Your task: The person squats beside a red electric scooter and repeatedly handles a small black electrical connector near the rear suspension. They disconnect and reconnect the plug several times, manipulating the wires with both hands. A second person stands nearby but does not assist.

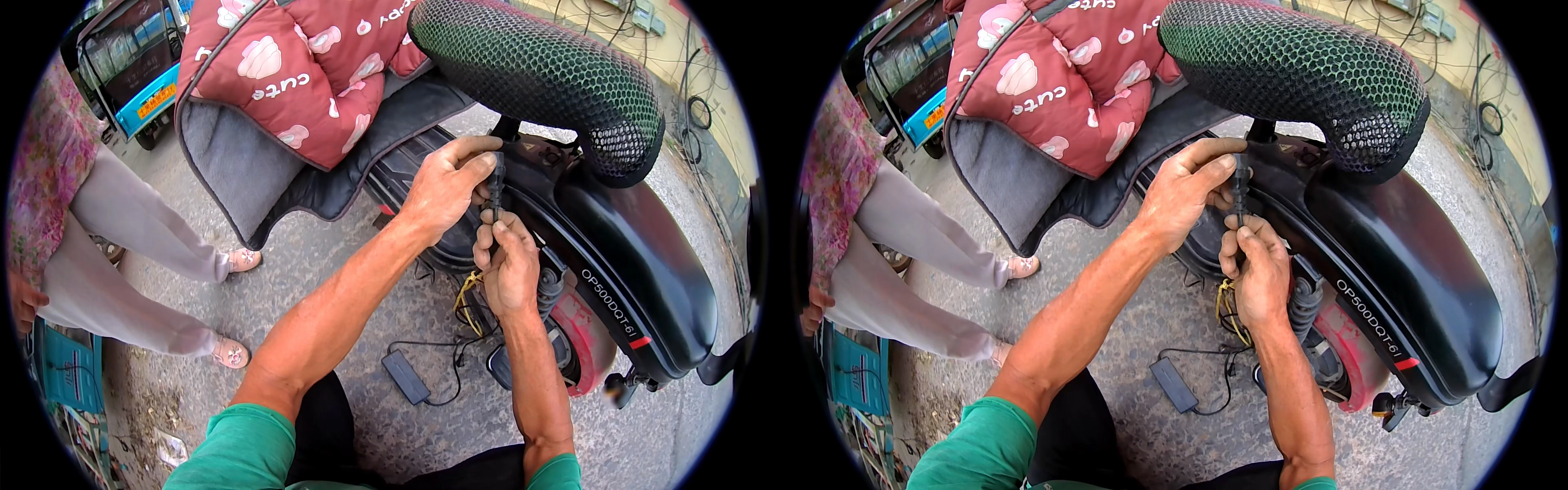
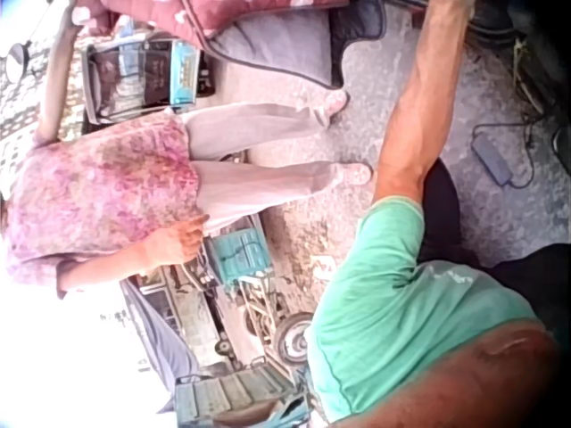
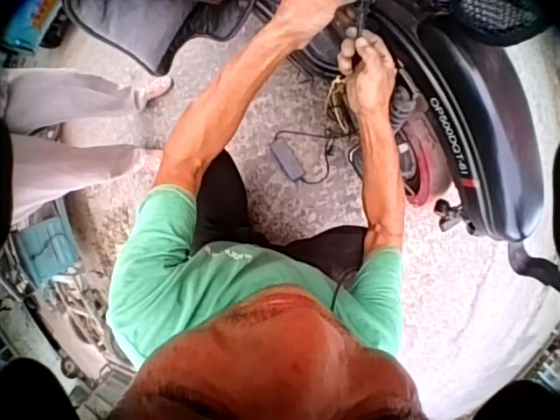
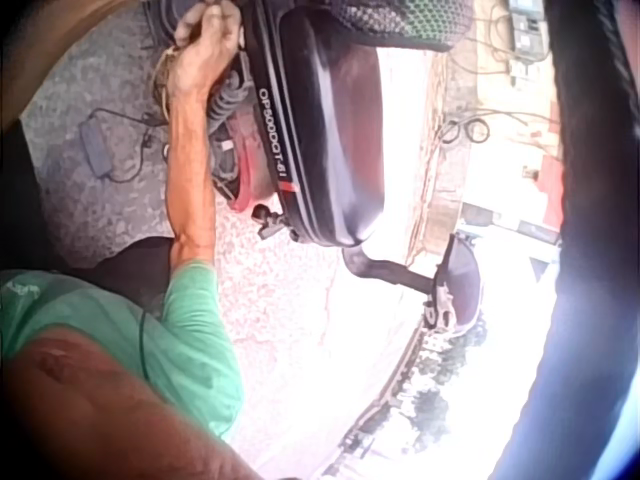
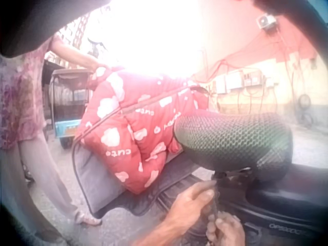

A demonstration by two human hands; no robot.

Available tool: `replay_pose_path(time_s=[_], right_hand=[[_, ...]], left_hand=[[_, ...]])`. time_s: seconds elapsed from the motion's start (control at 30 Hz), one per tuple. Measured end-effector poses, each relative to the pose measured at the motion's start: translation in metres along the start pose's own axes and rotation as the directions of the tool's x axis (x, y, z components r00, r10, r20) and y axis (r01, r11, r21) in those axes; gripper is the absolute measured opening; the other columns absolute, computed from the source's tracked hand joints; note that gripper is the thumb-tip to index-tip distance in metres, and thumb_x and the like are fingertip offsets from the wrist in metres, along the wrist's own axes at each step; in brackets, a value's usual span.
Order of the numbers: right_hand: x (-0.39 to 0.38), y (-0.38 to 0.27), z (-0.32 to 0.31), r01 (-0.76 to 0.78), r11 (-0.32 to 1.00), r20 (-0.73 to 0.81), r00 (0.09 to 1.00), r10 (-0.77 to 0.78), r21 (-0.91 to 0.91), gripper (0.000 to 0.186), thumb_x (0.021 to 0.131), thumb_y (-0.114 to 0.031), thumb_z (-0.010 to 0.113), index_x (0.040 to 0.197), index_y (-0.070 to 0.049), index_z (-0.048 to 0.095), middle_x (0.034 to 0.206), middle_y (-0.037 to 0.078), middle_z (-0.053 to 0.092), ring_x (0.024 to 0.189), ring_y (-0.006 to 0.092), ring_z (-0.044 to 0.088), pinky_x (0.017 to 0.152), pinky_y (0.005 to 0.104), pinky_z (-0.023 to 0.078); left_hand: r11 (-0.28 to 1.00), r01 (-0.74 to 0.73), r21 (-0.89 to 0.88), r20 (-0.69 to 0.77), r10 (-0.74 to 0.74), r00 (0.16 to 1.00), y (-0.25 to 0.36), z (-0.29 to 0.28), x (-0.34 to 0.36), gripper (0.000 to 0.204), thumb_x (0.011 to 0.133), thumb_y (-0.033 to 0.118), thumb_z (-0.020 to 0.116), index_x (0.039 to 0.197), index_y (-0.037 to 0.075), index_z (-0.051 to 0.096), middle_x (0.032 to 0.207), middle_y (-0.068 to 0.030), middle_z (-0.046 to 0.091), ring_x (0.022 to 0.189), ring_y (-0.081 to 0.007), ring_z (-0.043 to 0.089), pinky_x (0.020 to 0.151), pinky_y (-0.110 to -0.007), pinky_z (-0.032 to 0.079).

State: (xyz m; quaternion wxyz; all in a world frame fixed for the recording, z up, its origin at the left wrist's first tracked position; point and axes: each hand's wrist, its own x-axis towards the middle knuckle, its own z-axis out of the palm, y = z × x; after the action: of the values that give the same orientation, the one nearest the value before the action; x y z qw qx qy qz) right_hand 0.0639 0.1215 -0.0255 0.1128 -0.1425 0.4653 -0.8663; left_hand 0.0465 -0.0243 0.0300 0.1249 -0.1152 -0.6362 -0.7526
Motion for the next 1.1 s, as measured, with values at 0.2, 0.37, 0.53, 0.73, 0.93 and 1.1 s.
replay_pose_path(time_s=[0.2, 0.37, 0.53, 0.73, 0.93, 1.1], right_hand=[[-0.001, 0.003, 0.0, 0.066, 0.992, -0.014, 0.998, -0.067, -0.105, 0.025, 0.099, -0.017, 0.052, 0.116, 0.0, 0.059, 0.08, 0.002, 0.061, 0.067, 0.008, 0.052, 0.059, 0.0218, 0.04], [-0.013, -0.007, 0.018, 0.19, 0.9, 0.007, 0.979, -0.204, -0.393, 0.03, 0.099, -0.013, 0.053, 0.123, 0.005, 0.057, 0.089, 0.006, 0.065, 0.077, 0.0099, 0.06, 0.067, 0.0257, 0.049], [-0.028, -0.029, 0.031, 0.272, 0.608, 0.078, 0.942, -0.326, -0.745, 0.031, 0.092, -0.011, 0.064, 0.118, 0.005, 0.059, 0.086, 0.008, 0.064, 0.074, 0.0111, 0.058, 0.068, 0.026, 0.049], [-0.031, -0.054, 0.038, 0.243, 0.378, 0.055, 0.894, -0.446, -0.893, 0.014, 0.09, -0.007, 0.066, 0.099, 0.002, 0.061, 0.075, 0.002, 0.057, 0.063, 0.0063, 0.048, 0.056, 0.0241, 0.041], [-0.02, -0.057, 0.043, 0.413, 0.347, 0.116, 0.767, -0.631, -0.842, 0.013, 0.095, -0.011, 0.067, 0.098, 0.0, 0.06, 0.074, -0.002, 0.053, 0.064, 0.0045, 0.045, 0.057, 0.0216, 0.038], [-0.013, -0.084, 0.051, 0.454, 0.209, 0.174, 0.666, -0.725, -0.866, 0.016, 0.095, -0.011, 0.066, 0.104, 0.001, 0.063, 0.093, 0.004, 0.064, 0.082, 0.0093, 0.057, 0.075, 0.0246, 0.048]], left_hand=[[0.982, 0.001, 0.189, 0.081, -0.017, 0.997, 0.01, 0.002, -0.005, 0.044, 0.094, 0.015, 0.062, 0.133, -0.003, 0.053, 0.092, -0.006, 0.062, 0.073, -0.0106, 0.06, 0.063, -0.027, 0.051], [0.961, 0.186, -0.205, 0.053, -0.179, 0.982, 0.001, -0.014, 0.004, 0.045, 0.092, 0.013, 0.063, 0.13, -0.006, 0.05, 0.092, -0.0103, 0.065, 0.073, -0.0153, 0.063, 0.067, -0.031, 0.055], [0.923, 0.263, -0.28, 0.099, -0.245, 0.964, 0.007, -0.017, 0.006, 0.035, 0.091, 0.016, 0.066, 0.118, -0.002, 0.055, 0.095, -0.01, 0.064, 0.075, -0.0155, 0.063, 0.067, -0.032, 0.055], [0.921, 0.236, -0.31, 0.276, -0.15, 0.949, 0.011, -0.033, 0.009, 0.029, 0.09, 0.018, 0.067, 0.113, 0.001, 0.061, 0.087, -0.0041, 0.064, 0.07, -0.0137, 0.062, 0.063, -0.029, 0.053], [0.816, 0.321, -0.481, 0.483, -0.058, 0.873, 0.005, -0.037, 0.014, 0.025, 0.096, 0.018, 0.061, 0.112, -0.001, 0.065, 0.085, -0.009, 0.067, 0.066, -0.0154, 0.065, 0.058, -0.025, 0.053], [0.489, 0.47, -0.735, 0.553, 0.03, 0.833, -0.006, -0.001, 0.012, 0.025, 0.099, 0.019, 0.058, 0.117, 0.002, 0.063, 0.091, -0.0111, 0.07, 0.071, -0.0162, 0.067, 0.064, -0.029, 0.055]])
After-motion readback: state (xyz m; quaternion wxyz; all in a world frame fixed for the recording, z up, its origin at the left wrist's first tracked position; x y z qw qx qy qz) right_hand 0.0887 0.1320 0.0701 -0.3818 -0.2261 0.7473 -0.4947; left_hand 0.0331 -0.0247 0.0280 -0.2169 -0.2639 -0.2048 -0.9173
